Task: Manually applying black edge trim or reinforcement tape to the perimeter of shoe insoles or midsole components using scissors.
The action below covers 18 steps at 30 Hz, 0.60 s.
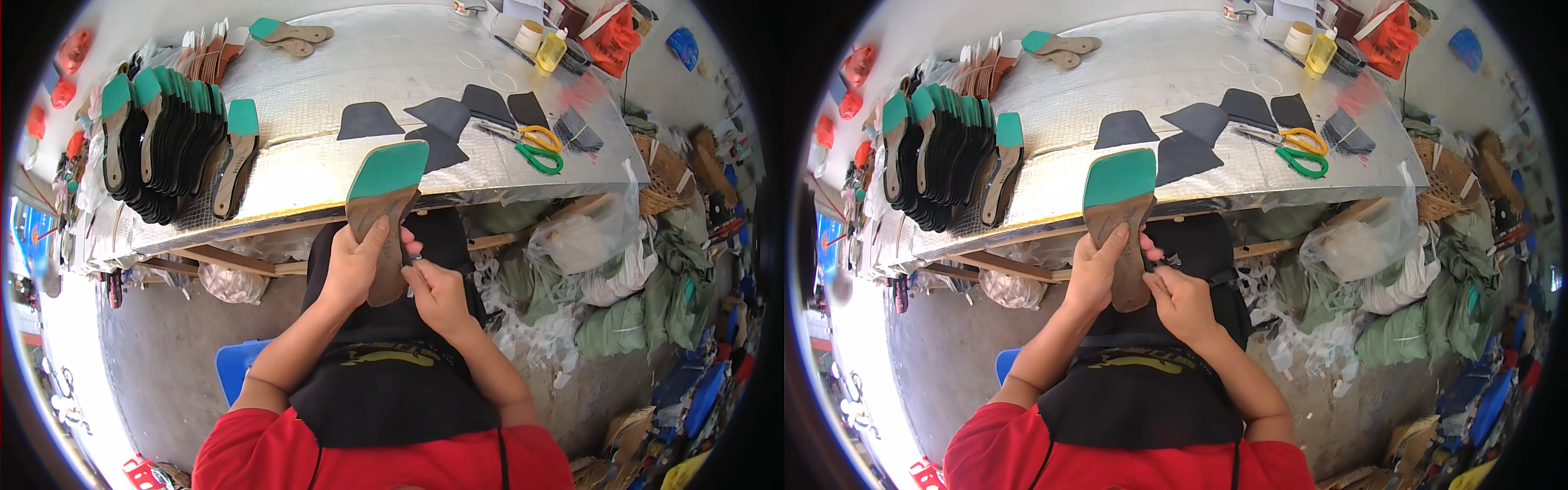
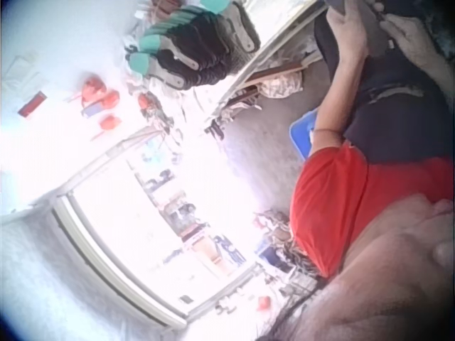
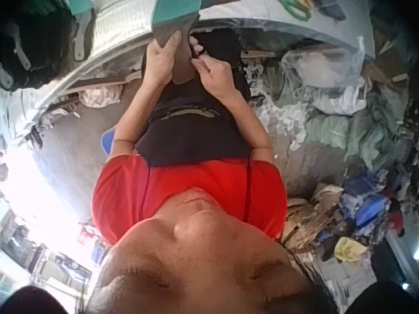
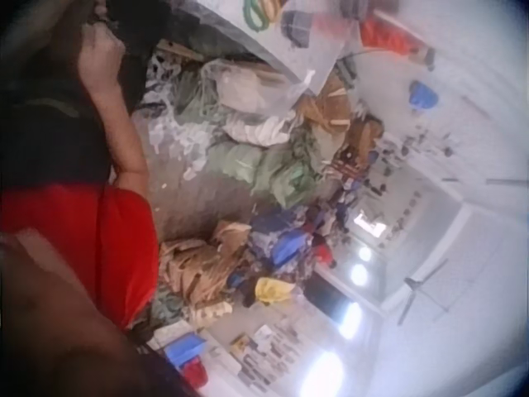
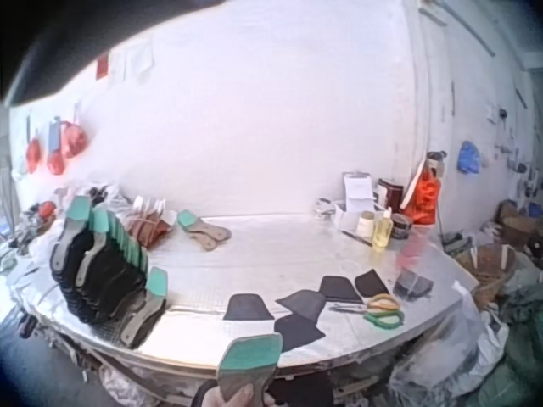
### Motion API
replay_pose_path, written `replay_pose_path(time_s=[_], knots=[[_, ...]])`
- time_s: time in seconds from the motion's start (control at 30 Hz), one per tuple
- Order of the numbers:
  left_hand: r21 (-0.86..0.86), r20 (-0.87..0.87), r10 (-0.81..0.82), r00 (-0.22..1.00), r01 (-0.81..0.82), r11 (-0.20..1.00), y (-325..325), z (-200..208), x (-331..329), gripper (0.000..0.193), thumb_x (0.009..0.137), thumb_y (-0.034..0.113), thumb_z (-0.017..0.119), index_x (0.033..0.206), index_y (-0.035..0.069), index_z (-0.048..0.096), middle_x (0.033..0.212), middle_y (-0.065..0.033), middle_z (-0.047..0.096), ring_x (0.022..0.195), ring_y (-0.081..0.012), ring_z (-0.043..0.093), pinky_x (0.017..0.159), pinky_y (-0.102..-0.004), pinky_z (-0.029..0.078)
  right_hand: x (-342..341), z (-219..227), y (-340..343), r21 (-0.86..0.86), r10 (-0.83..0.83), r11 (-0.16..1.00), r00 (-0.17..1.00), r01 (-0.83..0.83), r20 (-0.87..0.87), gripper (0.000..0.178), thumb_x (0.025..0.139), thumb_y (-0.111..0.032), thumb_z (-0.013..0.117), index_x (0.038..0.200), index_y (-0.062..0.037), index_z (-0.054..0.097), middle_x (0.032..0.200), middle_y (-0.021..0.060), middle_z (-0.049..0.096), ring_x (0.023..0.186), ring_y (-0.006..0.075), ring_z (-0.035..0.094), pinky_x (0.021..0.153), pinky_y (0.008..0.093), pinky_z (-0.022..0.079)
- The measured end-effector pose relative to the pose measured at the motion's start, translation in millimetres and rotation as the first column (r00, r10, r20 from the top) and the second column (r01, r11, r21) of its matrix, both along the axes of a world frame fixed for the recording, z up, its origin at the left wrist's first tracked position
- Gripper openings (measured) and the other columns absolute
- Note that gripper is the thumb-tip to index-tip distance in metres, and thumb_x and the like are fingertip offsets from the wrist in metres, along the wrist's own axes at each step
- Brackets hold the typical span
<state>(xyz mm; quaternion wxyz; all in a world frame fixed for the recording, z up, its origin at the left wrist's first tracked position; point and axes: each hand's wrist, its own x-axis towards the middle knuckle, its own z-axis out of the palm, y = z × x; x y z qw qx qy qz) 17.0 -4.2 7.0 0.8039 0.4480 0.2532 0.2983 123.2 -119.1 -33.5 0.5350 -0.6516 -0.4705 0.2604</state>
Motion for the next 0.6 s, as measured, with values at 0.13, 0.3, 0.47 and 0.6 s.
replay_pose_path(time_s=[0.13, 0.3, 0.47, 0.6], knots=[[0.016, -0.04, -0.075, 0.996, 0.076, 0.997, 10, 0, -4, 0.024, 0.097, 0.02, 0.059, 0.106, -0.003, 0.058, 0.084, -0.0065, 0.06, 0.072, -0.0158, 0.06, 0.07, -0.0328, 0.053, 21, 8, -1, -0.029, 0.02, 0.999, 0.993, -0.023, -0.118, 0.018, 0.096, -0.013, 0.057, 0.095, 0.0013, 0.068, 0.079, 0.0123, 0.068, 0.069, 0.0155, 0.063, 0.065, 0.029, 0.048], [-0.03, -0.098, -0.225, 0.969, 0.223, 0.974, 6, 8, -5, 0.023, 0.092, 0.019, 0.066, 0.101, 0.0, 0.058, 0.074, -0.0045, 0.056, 0.061, -0.0138, 0.055, 0.06, -0.0324, 0.051, 34, 40, 29, 0.181, 0.055, 0.983, 0.893, 0.029, -0.447, 0.023, 0.099, -0.012, 0.053, 0.111, 0.0044, 0.062, 0.086, 0.009, 0.07, 0.082, 0.0116, 0.065, 0.075, 0.0254, 0.05], [-0.184, -0.038, -0.223, 0.974, 0.213, 0.96, -8, 10, -5, 0.014, 0.093, 0.011, 0.062, 0.098, -0.003, 0.061, 0.076, -0.0049, 0.061, 0.064, -0.014, 0.059, 0.06, -0.0326, 0.054, 22, 40, 31, 0.142, -0.025, 0.989, 0.992, 0.043, -0.125, 0.017, 0.099, -0.012, 0.054, 0.099, 0.0033, 0.061, 0.073, 0.0078, 0.066, 0.061, 0.0106, 0.063, 0.057, 0.0244, 0.049], [0.027, -0.099, -0.23, 0.968, 0.234, 0.972, -7, -5, -9, 0.012, 0.094, 0.007, 0.058, 0.1, -0.004, 0.061, 0.082, -0.007, 0.064, 0.071, -0.0152, 0.063, 0.07, -0.0312, 0.055, 20, 40, 29, 0.069, 0.039, 0.998, 0.895, -0.009, -0.444, 0.01, 0.096, -0.009, 0.057, 0.092, 0.0009, 0.058, 0.063, 0.0036, 0.057, 0.047, 0.0096, 0.054, 0.045, 0.0244, 0.044]])
